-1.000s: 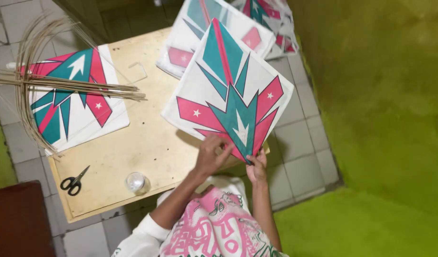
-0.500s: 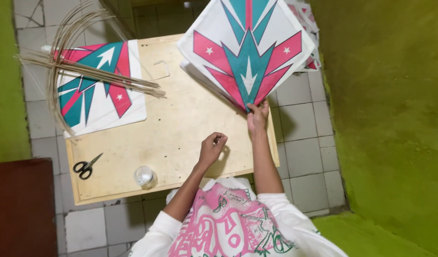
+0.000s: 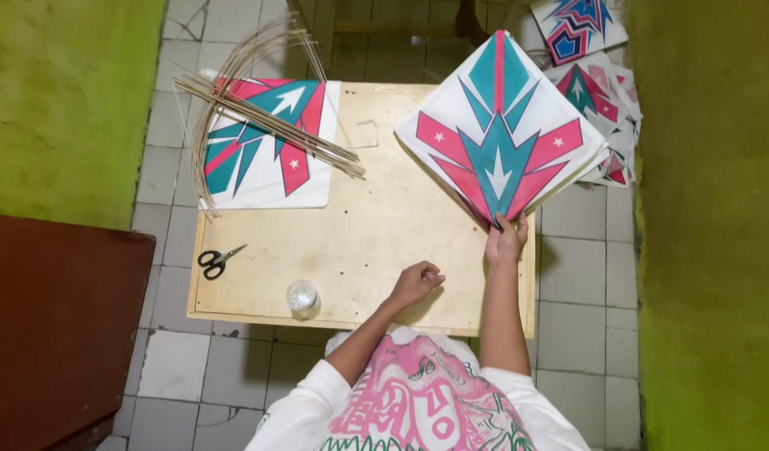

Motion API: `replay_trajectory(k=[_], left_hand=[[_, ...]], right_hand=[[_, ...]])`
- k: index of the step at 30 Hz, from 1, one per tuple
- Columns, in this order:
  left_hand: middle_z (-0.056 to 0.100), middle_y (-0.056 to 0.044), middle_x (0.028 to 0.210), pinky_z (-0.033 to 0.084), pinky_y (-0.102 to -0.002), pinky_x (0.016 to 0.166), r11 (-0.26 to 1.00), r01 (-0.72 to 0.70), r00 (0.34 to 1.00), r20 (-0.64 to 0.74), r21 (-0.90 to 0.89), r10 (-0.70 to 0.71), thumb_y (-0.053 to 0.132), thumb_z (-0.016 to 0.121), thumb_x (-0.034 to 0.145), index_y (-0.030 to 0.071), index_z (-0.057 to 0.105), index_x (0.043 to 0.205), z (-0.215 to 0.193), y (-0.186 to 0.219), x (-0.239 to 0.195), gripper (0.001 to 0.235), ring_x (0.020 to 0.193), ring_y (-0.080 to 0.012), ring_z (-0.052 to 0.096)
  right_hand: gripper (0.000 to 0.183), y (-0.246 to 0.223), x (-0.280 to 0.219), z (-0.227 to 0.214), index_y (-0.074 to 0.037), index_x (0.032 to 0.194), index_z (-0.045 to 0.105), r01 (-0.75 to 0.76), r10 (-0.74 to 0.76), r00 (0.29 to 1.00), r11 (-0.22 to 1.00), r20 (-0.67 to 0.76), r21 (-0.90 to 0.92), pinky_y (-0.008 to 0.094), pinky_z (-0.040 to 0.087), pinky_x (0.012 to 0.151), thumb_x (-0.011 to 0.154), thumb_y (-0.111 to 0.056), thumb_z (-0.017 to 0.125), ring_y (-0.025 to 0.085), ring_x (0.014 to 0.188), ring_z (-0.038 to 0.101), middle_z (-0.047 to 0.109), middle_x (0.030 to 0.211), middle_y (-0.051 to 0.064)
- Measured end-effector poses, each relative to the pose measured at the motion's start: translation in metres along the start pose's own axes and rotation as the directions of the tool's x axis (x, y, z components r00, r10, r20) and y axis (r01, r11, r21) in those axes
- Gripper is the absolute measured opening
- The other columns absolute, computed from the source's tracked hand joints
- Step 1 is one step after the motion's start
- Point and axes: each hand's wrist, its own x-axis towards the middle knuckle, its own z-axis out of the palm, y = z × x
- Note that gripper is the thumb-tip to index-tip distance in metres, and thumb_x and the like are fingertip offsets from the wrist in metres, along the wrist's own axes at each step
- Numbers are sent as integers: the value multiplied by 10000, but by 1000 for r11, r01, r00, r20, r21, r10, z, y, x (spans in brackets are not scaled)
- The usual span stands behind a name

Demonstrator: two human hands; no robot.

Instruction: Assembling kites by applying glue to bamboo frames and attaching pre-cut paper.

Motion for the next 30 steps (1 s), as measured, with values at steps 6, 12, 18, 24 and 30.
replay_trajectory(k=[6, 12, 18, 24, 30], left_hand=[[716, -27, 904, 546, -315, 834, 996, 78, 997, 25, -48, -77, 346, 811, 868, 118, 751, 1116, -13, -10, 1, 342, 851, -120, 648], [734, -38, 925, 553, -290, 839, 996, 43, 998, 39, -75, -41, 303, 825, 864, 132, 756, 1124, -7, -29, 0, 318, 864, -104, 662], [718, -45, 909, 548, -318, 825, 993, 95, 994, 60, -67, -91, 277, 770, 905, 107, 754, 1116, -22, 1, -18, 272, 856, -132, 638], [725, -80, 833, 575, -323, 760, 985, 135, 991, 5, -108, -136, 299, 663, 976, 117, 749, 1043, -29, 6, -19, 212, 801, -172, 679], [730, -130, 866, 577, -354, 742, 955, -123, 977, -200, -270, 69, 234, 644, 1036, 60, 757, 927, -40, 57, -50, 235, 793, -211, 685]], right_hand=[[733, -9, -21, 7, -116, 1375, 479, 47, -46, 998, 999, -41, 11, 532, 508, 1110, 781, 233, 728, 363, 1272, 564, 512, 1366, 228], [742, 2, -17, -7, -145, 1399, 438, 81, -110, 985, 976, -133, -204, 482, 533, 1028, 807, 135, 787, 296, 1199, 587, 548, 1268, 154], [792, -37, -37, -25, -113, 1456, 499, 93, -280, 956, 586, -93, -805, 446, 611, 866, 777, -161, 903, 360, 1185, 626, 621, 1259, 234], [489, -51, -152, -12, -178, 1279, 616, 26, -79, 996, 714, -43, -699, 226, 570, 613, 830, -65, 775, 124, 755, 691, 748, 994, 19], [308, -8, -259, 34, 45, 1149, 707, -145, 138, 989, 928, -43, -342, 397, 680, 746, 862, -6, 806, 291, 773, 775, 762, 968, 217]])
